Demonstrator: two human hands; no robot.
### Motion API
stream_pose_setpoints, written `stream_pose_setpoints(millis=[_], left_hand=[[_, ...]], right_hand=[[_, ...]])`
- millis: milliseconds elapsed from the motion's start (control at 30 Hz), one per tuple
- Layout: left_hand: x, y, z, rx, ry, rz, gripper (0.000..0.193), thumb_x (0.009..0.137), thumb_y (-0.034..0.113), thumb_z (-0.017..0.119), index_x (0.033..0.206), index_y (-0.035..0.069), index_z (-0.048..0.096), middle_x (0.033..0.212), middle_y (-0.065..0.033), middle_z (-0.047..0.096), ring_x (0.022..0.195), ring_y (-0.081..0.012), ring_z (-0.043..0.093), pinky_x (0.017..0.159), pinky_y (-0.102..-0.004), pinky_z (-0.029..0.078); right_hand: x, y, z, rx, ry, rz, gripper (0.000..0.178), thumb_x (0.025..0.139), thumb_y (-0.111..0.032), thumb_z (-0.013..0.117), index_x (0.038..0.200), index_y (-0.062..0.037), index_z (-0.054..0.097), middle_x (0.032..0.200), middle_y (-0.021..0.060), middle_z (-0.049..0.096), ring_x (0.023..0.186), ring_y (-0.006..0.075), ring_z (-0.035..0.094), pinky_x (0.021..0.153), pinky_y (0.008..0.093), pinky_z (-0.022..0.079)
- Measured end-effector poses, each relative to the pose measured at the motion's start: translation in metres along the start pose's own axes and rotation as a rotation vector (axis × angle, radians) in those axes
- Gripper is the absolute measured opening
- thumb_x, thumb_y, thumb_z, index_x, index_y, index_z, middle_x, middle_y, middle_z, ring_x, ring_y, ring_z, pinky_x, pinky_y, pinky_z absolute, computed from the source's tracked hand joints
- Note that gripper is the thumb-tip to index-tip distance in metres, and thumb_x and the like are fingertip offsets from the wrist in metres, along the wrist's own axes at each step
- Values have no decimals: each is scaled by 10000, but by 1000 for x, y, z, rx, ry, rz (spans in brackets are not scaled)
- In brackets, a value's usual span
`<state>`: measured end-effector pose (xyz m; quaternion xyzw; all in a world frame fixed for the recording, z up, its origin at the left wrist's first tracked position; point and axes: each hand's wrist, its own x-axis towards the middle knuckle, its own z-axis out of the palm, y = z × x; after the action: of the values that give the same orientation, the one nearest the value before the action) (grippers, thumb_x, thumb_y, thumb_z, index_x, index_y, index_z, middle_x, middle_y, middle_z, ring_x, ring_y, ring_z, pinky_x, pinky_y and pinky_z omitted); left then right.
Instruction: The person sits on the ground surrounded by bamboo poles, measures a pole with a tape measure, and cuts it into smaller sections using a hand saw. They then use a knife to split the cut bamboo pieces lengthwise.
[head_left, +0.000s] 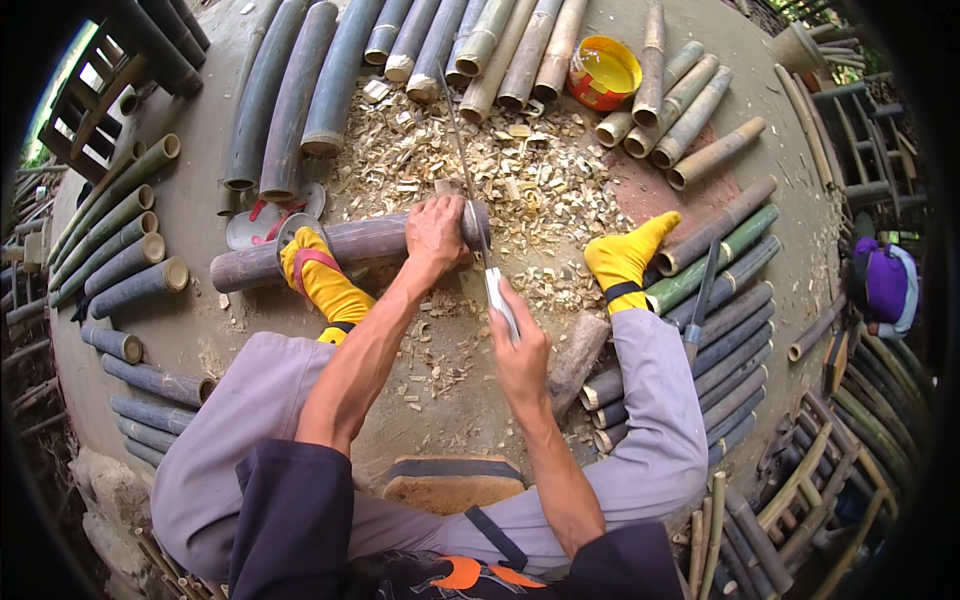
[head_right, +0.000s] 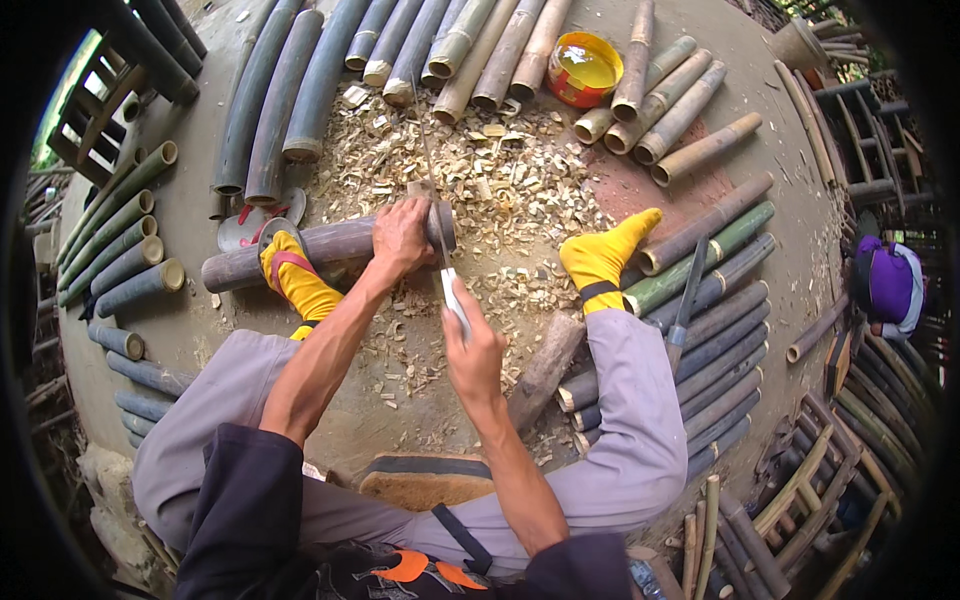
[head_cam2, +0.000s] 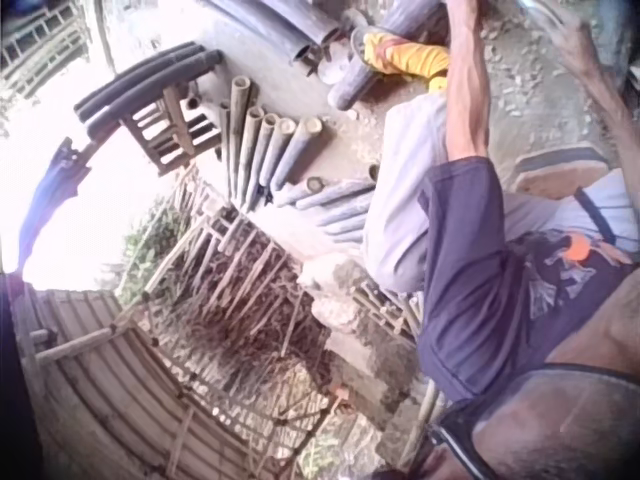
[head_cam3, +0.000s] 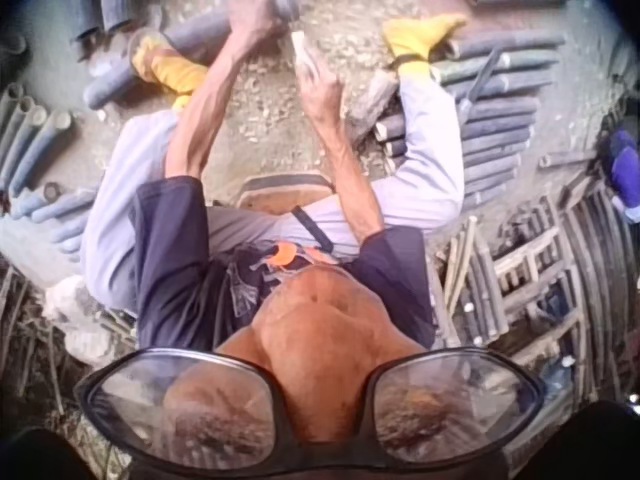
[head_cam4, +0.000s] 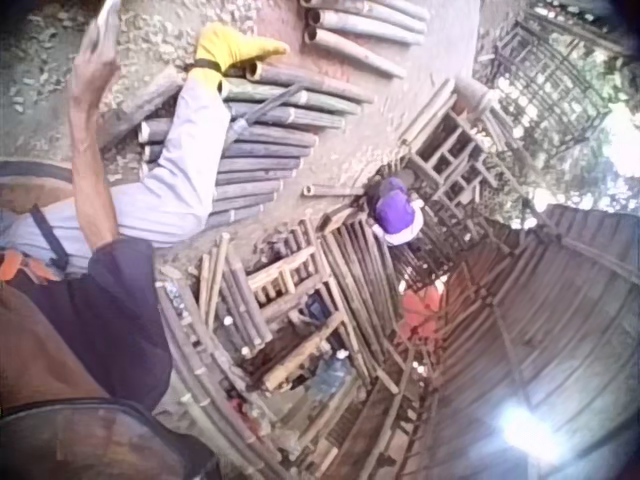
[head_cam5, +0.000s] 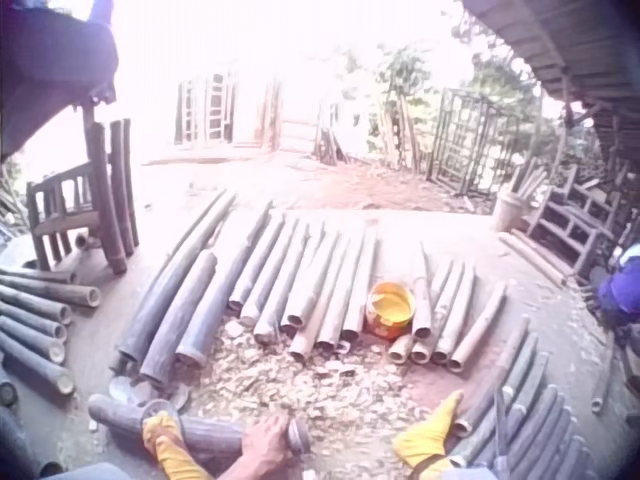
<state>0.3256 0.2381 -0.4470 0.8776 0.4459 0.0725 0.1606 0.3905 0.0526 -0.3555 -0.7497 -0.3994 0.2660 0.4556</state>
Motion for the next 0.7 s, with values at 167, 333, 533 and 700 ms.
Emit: stream_pose_setpoints(millis=[167,333,533,700], left_hand=[[-5,-16,-1,39,21,-7,592,515,209,820,1034,72,571,1022,-99,638,1018,-257,610,920,-380,444],[0,-4,6,10,37,14,577,525,181,795,1046,74,569,1015,-98,638,1004,-263,612,917,-380,442],[3,-9,-1,25,-103,-29,757,545,232,856,1209,72,531,1125,-111,629,1093,-270,584,938,-414,431],[4,-2,-7,36,-56,-19,633,553,195,816,1118,78,556,1091,-102,632,1079,-263,590,921,-399,442]], right_hand=[[-101,-7,-44,-63,-119,161,399,890,1,574,1287,29,554,1180,196,646,1028,215,646,864,323,508],[-187,5,-74,-113,-14,170,389,872,-8,612,1258,21,576,1141,217,657,1001,283,675,804,344,541],[-12,5,2,53,-40,58,369,923,-72,576,1288,-26,558,1099,185,670,832,208,663,708,312,512],[-154,-8,-73,-72,-56,161,375,862,-10,611,1231,49,581,1184,230,635,1081,283,644,920,349,494]])
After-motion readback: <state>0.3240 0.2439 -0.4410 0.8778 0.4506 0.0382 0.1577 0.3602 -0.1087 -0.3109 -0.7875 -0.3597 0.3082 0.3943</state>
